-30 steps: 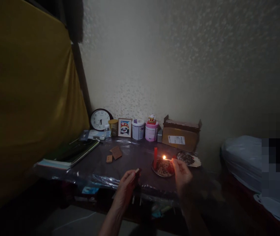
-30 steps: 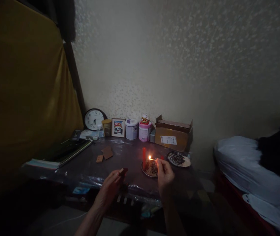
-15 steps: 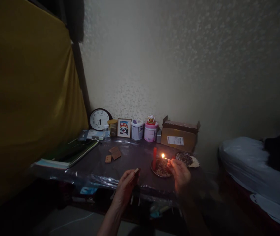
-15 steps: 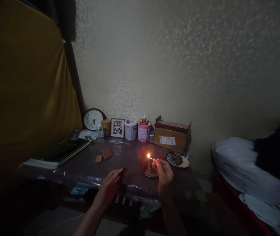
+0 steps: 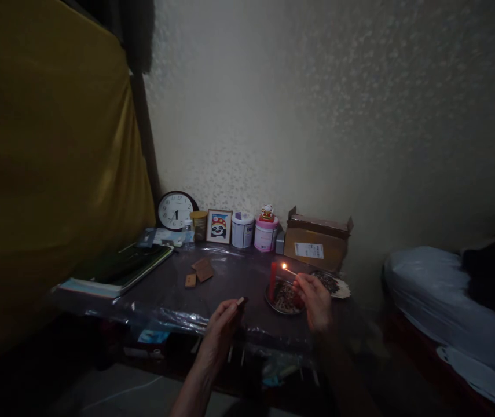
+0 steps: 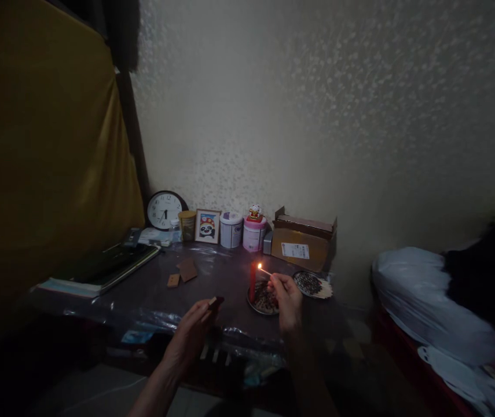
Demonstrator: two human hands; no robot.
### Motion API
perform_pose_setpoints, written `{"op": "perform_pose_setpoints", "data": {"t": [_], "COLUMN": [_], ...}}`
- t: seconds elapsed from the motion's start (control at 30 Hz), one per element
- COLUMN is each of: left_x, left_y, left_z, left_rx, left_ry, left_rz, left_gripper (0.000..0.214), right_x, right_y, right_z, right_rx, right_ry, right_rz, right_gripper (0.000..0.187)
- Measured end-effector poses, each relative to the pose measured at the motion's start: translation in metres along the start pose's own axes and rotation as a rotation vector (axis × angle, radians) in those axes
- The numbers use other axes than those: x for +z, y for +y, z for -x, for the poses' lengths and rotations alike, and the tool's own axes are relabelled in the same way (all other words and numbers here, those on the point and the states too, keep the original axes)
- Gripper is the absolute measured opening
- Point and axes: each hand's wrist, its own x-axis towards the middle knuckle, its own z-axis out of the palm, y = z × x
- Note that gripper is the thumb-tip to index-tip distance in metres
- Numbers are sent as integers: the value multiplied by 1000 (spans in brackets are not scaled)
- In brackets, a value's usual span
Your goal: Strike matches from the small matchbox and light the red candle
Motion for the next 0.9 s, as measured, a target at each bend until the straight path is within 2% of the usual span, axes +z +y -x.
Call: {"op": "perform_pose_setpoints", "data": {"t": [0.13, 0.4, 0.9], "left_x": [1, 1, 7], "left_y": [1, 1, 5], "left_z": [1, 2, 4], "left_rx": [4, 11, -4], "left_ry": [2, 13, 32], "left_rz": [10, 0, -21], "left_gripper": [10, 13, 17], "right_x": [4, 14, 22], "right_y": [-2, -2, 16], "right_z": [-11, -29, -43], "right_rx": [-77, -130, -130], "right_ry": [-7, -3, 7], "right_rz": [139, 189, 231], "right_gripper": [21, 18, 17]}}
